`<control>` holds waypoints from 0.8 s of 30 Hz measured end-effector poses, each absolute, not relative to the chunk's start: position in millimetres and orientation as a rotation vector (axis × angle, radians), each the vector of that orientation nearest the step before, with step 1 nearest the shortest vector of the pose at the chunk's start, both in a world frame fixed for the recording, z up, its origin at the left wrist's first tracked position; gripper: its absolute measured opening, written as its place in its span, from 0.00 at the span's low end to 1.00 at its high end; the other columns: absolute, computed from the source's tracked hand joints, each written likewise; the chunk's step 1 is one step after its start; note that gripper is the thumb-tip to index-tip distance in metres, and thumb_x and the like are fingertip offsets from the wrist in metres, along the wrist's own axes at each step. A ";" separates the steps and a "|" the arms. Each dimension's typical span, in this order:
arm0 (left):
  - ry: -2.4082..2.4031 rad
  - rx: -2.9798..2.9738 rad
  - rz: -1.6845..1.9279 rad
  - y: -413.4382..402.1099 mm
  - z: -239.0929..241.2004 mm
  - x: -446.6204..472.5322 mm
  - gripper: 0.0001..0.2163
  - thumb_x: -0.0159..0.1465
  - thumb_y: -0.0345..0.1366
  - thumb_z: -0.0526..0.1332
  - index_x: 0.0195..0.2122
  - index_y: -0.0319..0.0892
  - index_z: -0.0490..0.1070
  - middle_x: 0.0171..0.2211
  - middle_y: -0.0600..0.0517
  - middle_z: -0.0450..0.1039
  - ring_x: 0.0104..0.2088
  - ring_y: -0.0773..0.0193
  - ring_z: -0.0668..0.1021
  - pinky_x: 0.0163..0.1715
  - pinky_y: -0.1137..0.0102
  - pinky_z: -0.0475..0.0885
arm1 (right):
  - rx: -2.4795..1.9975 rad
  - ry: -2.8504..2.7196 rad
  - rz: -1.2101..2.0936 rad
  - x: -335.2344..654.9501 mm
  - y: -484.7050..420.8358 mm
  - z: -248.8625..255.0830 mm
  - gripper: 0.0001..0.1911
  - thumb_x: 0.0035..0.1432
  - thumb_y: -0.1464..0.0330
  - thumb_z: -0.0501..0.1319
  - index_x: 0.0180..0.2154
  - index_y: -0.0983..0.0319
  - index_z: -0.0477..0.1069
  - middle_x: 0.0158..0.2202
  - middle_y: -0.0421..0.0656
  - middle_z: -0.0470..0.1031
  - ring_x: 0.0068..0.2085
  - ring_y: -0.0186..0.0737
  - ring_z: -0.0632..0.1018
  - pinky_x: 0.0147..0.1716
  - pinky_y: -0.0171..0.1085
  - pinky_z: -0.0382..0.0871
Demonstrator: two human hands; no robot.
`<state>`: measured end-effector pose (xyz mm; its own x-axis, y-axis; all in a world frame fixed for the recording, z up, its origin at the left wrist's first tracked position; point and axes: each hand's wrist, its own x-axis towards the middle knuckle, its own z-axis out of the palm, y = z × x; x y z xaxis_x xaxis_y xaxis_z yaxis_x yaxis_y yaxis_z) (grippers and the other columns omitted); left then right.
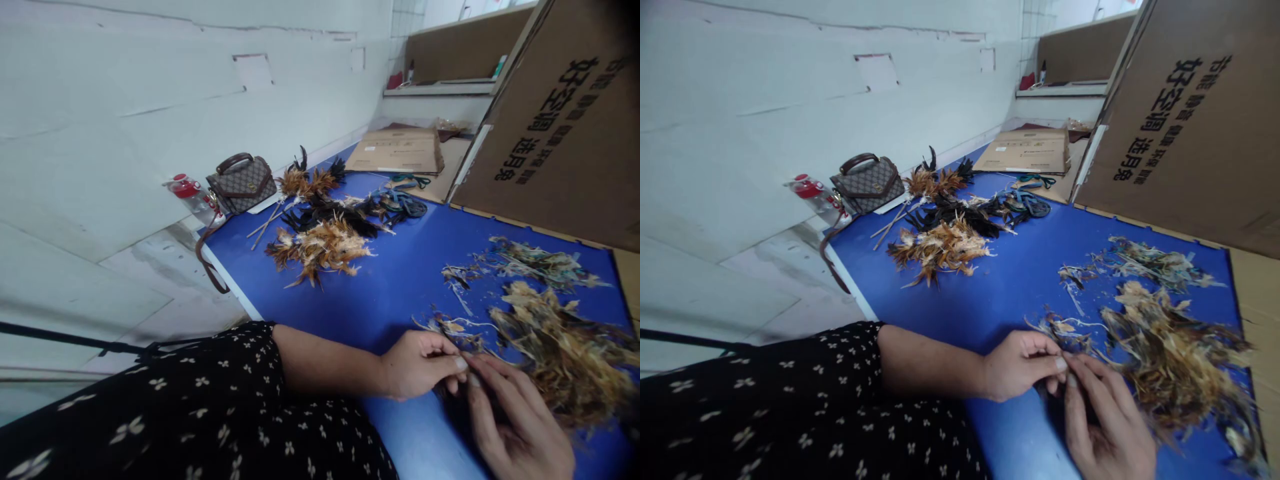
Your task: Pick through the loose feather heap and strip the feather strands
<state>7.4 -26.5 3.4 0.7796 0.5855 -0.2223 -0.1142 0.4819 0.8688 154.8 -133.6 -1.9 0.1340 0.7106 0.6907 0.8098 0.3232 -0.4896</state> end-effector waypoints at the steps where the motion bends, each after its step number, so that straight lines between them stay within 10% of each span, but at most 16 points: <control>1: 0.545 0.979 0.449 -26.5 3.8 7.4 0.16 0.62 0.47 0.71 0.34 0.38 0.74 0.26 0.54 0.73 0.27 0.70 0.74 0.35 0.68 0.69 | -1.408 -1.597 -0.124 155.1 -133.8 -2.6 0.17 0.65 0.70 0.66 0.55 0.57 0.79 0.51 0.48 0.80 0.46 0.45 0.84 0.44 0.43 0.80; 24: 0.517 0.975 0.488 -26.6 -2.8 10.1 0.25 0.55 0.56 0.75 0.35 0.38 0.74 0.27 0.54 0.74 0.25 0.71 0.75 0.33 0.68 0.72 | -1.426 -1.565 -0.135 160.2 -132.1 -11.6 0.22 0.64 0.69 0.67 0.59 0.55 0.78 0.53 0.49 0.80 0.48 0.49 0.84 0.47 0.47 0.83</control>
